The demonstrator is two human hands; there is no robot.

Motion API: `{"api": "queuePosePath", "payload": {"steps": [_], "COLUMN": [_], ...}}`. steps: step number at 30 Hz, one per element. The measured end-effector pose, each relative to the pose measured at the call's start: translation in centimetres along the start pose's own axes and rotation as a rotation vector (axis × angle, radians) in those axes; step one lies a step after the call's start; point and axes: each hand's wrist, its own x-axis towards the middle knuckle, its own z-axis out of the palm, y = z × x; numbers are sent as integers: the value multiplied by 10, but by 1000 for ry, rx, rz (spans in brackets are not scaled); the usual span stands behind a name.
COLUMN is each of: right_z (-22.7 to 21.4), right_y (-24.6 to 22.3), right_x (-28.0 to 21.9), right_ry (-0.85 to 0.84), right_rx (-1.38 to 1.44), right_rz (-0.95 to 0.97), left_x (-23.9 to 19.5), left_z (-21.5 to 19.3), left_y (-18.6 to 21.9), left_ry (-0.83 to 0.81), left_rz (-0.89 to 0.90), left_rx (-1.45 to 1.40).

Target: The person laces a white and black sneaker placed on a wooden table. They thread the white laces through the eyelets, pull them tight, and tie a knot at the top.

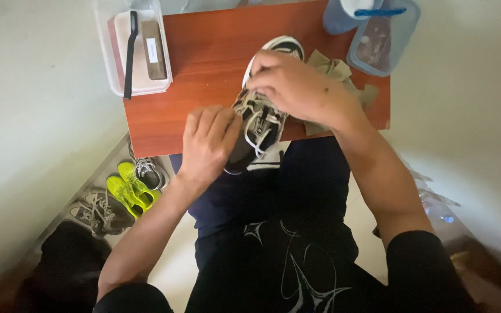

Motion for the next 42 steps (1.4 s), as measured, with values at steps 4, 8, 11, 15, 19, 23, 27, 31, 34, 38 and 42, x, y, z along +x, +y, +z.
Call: {"api": "queuePosePath", "payload": {"steps": [4,8,11,15,19,23,27,31,34,38,42], "right_z": [-2,7,7,3,9,10,9,6,4,5,8], "right_y": [-6,7,11,-4,2,0,-9,-16,-15,-15,-13], "right_x": [5,5,9,21,10,11,11,12,11,13,13], "right_ry": [-256,-221,-181,-278,-224,-331,-357,-248,-325,-393,-427], "right_rx": [-113,-121,-115,-237,-168,-227,-398,-360,-385,-457,-585], "right_rz": [-7,-67,-97,36,-86,-61,-147,-282,-236,-277,-405], "left_x": [-10,-9,-11,-14,-3,-9,-13,-8,-9,-10,-13], "left_z": [15,14,18,35,16,11,7,-2,-1,-1,5], "left_y": [-4,-6,-12,-13,-5,-9,-15,-10,-10,-10,-12], "left_ry": [109,70,58,76,82,84,104,131,130,136,126], "left_rz": [32,-94,-157,-56,24,124,223,228,227,242,246], "left_rx": [-5,-62,-53,96,95,89,120,118,109,105,97]}}
